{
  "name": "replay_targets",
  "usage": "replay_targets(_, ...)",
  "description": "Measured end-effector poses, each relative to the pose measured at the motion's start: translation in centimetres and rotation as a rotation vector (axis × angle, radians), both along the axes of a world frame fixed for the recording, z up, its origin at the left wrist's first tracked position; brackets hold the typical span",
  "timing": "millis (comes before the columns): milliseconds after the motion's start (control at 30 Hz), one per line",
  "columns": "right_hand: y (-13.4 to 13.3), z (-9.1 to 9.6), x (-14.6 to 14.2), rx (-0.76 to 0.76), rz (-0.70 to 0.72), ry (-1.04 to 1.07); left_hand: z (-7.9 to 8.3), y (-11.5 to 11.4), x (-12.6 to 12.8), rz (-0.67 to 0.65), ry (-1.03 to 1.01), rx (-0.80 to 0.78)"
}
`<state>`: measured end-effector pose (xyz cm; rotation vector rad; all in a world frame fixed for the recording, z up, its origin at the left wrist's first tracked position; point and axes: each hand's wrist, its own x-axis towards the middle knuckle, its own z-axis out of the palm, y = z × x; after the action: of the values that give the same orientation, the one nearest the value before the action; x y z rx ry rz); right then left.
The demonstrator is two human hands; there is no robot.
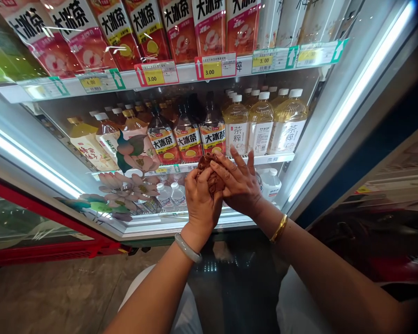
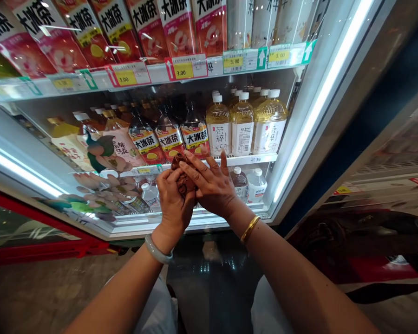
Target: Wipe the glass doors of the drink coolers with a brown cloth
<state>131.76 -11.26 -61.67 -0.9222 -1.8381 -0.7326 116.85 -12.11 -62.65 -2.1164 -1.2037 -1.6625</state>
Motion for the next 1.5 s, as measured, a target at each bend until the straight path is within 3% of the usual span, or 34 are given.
replay_targets(200,-2.6,0.5,-0.1,-0.331,0.169,-0.045,0.7,-1.7,0.8,-0.195,-0.276,-0.174)
replay_targets(333,-3.3,1.0,-0.1,-0.413,0.288,-0.02,1.0,-2.6,1.2,-0.352,-0.388,-0.262)
replay_targets(433,-3.2,0.5,-0.2,-0.338,0.261,0.027,1.4,-2.7,1.7,-0.378,-0.374,-0.282)
replay_targets(567,-2.3,-0.5,0.4,-0.137,0.118,0.123,1.7,-3.0,2.5,-0.379,-0.333,-0.353)
replay_targets(733,-1.8,0.4,1.4,-0.046,0.055,0.245,1.8,-4.3,3.5,-0.416,-0.19,-0.354)
replay_targets(833,-2.1,0.7,0.6,-0.048,0.015,0.264,1.2,-4.3,3.6,-0.379,-0.165,-0.321)
replay_targets(967,-2.3,-0.1,-0.6,-0.08,-0.001,0.103,0.6,-2.6,3.0,-0.161,-0.262,-0.26)
replay_targets(1067,-2.2,0.0,0.2,-0.051,0.007,0.002,1.0,-1.5,2.3,-0.053,-0.181,-0.193)
replay_targets(1133,-2.2,0.8,1.3,-0.051,-0.004,0.042,1.4,-1.1,2.0,-0.014,-0.096,-0.094)
replay_targets(1267,-2.0,2.0,2.2,-0.017,-0.007,0.235,1.3,-0.8,2.1,-0.004,0.039,0.056)
replay_targets(1500,-2.1,0.9,0.3,-0.117,-0.005,0.188,-0.1,0.4,2.5,-0.08,0.109,0.0)
